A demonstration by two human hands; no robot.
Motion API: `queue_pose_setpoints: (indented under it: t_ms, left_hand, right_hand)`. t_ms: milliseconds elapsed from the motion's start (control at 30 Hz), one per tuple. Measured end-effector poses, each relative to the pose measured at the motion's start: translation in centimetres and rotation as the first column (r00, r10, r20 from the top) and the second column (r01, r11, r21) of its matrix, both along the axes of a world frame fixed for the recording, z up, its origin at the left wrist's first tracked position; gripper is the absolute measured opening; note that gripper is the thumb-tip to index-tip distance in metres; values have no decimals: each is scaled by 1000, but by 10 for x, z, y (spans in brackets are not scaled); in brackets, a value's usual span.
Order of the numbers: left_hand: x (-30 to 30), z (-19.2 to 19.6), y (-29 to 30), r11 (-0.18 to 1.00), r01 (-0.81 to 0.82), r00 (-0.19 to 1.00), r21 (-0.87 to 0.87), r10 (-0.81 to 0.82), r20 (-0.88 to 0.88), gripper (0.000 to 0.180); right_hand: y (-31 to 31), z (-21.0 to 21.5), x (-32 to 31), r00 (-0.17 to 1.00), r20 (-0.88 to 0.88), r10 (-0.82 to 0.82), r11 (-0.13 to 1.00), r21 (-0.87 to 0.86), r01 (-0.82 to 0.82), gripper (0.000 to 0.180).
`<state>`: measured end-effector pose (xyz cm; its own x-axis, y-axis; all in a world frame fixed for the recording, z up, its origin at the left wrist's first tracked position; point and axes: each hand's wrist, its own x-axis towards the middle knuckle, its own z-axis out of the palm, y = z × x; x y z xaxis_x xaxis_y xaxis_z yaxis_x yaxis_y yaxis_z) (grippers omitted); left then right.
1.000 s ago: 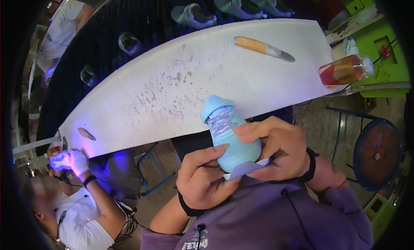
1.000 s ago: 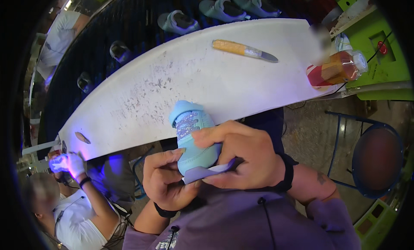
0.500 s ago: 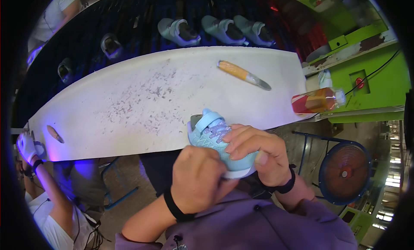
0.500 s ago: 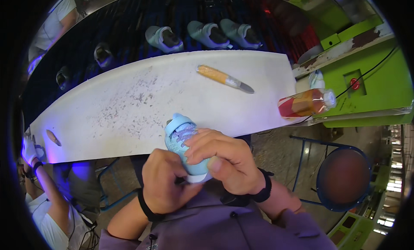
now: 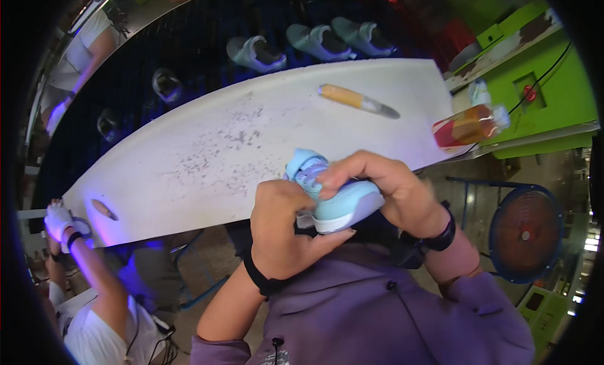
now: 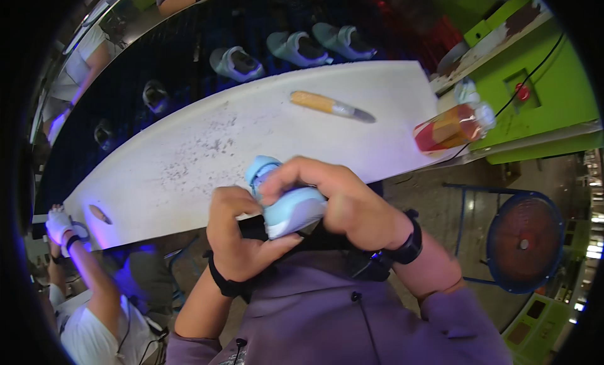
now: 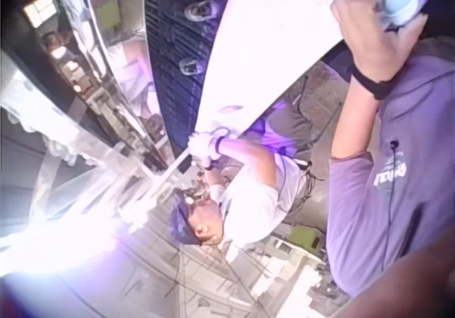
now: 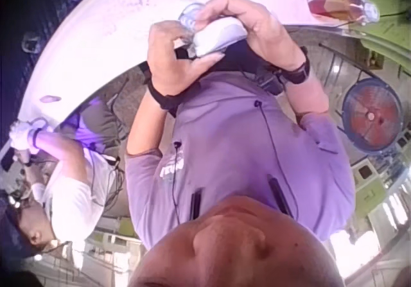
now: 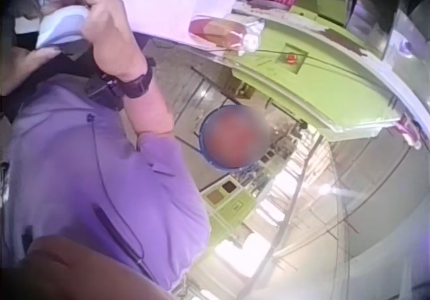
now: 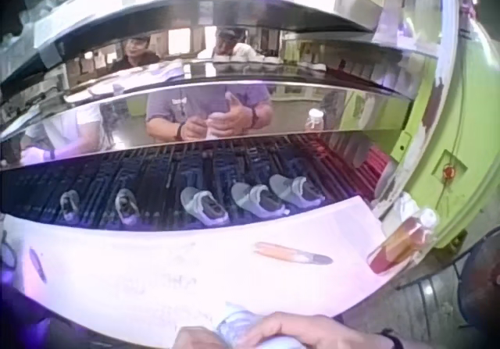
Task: The person takes shoe uppers from a conveyor belt and inserts white insoles into them. The person handles the shoes one at a time, manipulating the opening to fit the insole, and then places the assembled shoe back onto the conveyor belt.
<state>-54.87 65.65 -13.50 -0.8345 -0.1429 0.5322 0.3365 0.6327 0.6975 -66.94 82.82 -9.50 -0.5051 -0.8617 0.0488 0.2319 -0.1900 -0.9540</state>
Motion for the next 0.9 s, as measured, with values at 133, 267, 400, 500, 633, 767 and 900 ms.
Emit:
queue_pose_setpoints:
  t_ms: [133, 267, 400, 500, 633, 767, 900]
  left_hand:
    - [39, 10, -1, 916, -87, 996, 393, 80, 33, 62]
    - [71, 11, -16, 795, -139, 988, 590, 71, 137, 63]
    - [73, 20, -5, 854, -216, 958, 473, 93, 271, 68]
    - [64, 24, -2, 889, -177, 956, 422, 54, 289, 68]
    - [58, 25, -7, 928, -69, 975, 365, -15, 220, 62]
    - [54, 32, -19, 963, -38, 971, 268, -28, 239, 46]
    - [26, 79, -19, 958, 35, 864, -284, 115, 491, 41]
  right_hand:
    - [-35, -5, 26, 909, 401, 117, 964, -265, -7, 72]
    - [-36, -45, 30, 756, -645, -115, 993, -75, 87, 54]
    - [-22, -65, 39, 844, -527, -97, 993, 6, 118, 36]
    - [-20, -59, 43, 819, -553, -156, 986, -140, 93, 37]
    - [-19, -61, 37, 771, -597, -221, 969, -227, 102, 33]
    - [-26, -69, 36, 811, -542, -219, 973, -178, 144, 36]
    - [-27, -83, 37, 791, -571, -220, 975, -112, 190, 39]
